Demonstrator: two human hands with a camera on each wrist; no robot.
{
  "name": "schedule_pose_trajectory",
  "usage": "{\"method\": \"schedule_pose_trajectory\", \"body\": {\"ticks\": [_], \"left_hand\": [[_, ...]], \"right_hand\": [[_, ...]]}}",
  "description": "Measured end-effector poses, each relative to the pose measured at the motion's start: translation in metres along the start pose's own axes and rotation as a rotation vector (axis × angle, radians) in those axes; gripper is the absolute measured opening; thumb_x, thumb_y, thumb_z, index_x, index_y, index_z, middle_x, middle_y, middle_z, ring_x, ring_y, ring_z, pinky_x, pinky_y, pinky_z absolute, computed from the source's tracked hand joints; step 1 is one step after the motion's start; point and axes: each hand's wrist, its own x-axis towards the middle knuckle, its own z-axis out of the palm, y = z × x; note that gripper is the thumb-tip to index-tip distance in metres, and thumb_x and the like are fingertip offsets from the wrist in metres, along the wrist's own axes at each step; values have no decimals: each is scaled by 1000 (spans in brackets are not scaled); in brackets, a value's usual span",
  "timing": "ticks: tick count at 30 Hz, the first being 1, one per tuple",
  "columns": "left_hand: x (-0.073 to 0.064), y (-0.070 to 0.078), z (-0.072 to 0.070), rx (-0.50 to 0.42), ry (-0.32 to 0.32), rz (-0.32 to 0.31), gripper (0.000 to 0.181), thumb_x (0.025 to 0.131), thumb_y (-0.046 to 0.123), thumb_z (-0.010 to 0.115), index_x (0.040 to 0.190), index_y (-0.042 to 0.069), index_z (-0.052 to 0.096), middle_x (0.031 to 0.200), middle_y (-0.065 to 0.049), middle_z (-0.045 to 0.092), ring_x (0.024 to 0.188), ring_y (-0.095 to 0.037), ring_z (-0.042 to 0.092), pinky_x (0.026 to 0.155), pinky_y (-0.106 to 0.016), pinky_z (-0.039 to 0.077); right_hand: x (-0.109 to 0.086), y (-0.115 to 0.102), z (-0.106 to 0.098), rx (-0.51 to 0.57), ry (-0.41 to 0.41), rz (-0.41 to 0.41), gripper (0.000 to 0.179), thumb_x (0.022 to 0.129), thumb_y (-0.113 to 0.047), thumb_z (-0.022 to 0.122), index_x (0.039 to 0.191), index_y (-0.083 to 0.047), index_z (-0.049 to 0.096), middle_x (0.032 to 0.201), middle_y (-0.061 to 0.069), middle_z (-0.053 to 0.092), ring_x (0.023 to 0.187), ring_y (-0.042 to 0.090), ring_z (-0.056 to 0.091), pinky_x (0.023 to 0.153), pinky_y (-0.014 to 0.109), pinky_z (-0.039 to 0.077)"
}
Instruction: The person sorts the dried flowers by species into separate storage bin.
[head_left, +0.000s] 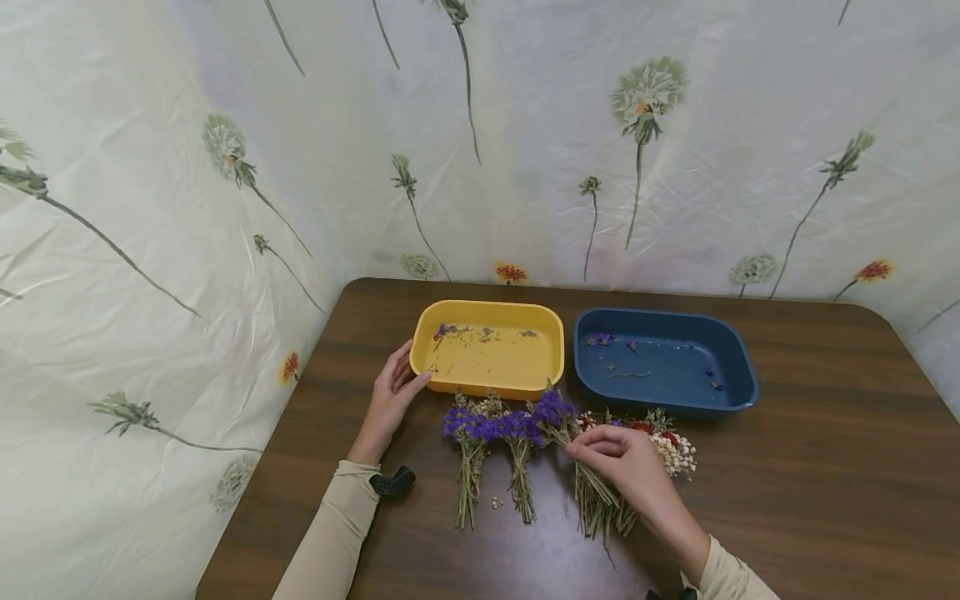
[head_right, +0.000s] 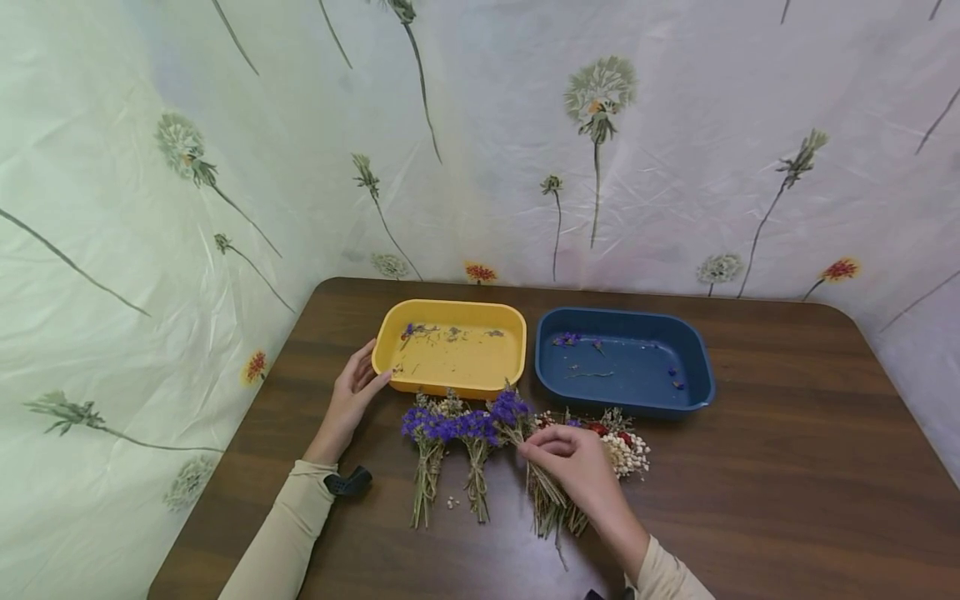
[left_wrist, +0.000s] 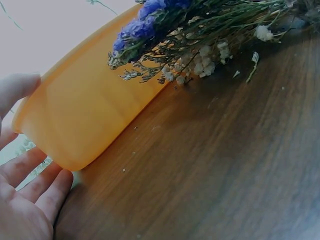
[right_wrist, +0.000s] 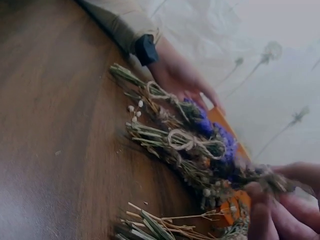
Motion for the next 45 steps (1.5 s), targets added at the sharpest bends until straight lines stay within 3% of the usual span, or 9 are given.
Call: {"method": "schedule_pose_trajectory", "body": {"ticks": [7,11,17,23,29,34,37,42,45], "left_hand": [[-1,0,0,0,2,7,64,101,20,69,158,21,41,159,-11,48,147,-30,46,124,-52,34],[-1,1,0,4,-1,1,64,101,20,69,159,22,40,159,-10,48,147,-30,46,123,-52,35],[-2,1,0,4,-3,-14,65,101,19,68,159,22,40,160,-10,47,148,-30,45,122,-53,36],[-3,5,0,1,0,-28,67,101,15,68,160,20,37,161,-13,45,149,-32,43,124,-53,34],[-5,17,1,-5,-15,-54,69,101,15,68,162,15,35,162,-17,42,150,-34,41,125,-54,31],[-4,13,1,0,-24,-53,67,102,17,66,162,18,35,163,-13,42,151,-32,41,124,-53,33],[-3,7,0,10,-25,-46,66,103,20,66,162,24,36,163,-8,43,150,-28,44,121,-45,39],[-4,4,-1,23,-24,-29,64,103,24,67,160,28,39,162,-3,44,147,-26,47,108,-22,48],[-4,4,-1,29,-23,-24,63,103,25,67,159,28,40,163,-1,43,147,-25,47,110,-24,48]], "right_hand": [[3,1,0,58,-158,-46,29,89,-19,82,102,5,74,95,21,79,74,17,74,69,34,63],[3,-1,-1,77,-185,-61,30,89,-18,81,104,8,73,94,21,79,74,15,74,69,33,63],[2,-1,-7,82,-170,-58,29,88,-20,82,103,4,75,94,18,80,73,12,73,71,32,62],[4,-4,-11,59,-153,-128,24,90,-21,81,101,-1,76,93,17,80,71,11,73,69,34,62],[6,-9,-13,47,-142,-172,21,91,-21,80,101,-3,77,92,14,80,70,10,72,67,32,61],[7,-14,-16,33,-139,-203,19,92,-20,80,101,-4,77,91,13,80,71,11,73,66,33,60],[8,-19,-17,34,-139,-198,20,92,-22,80,101,-4,77,90,10,81,71,12,73,67,34,60],[14,-26,-20,20,-135,-188,23,92,-26,80,103,-6,77,91,9,81,73,14,72,71,36,61],[19,-30,-22,19,-126,-193,24,93,-26,79,104,-6,77,94,10,81,75,14,73,72,37,61]]}}
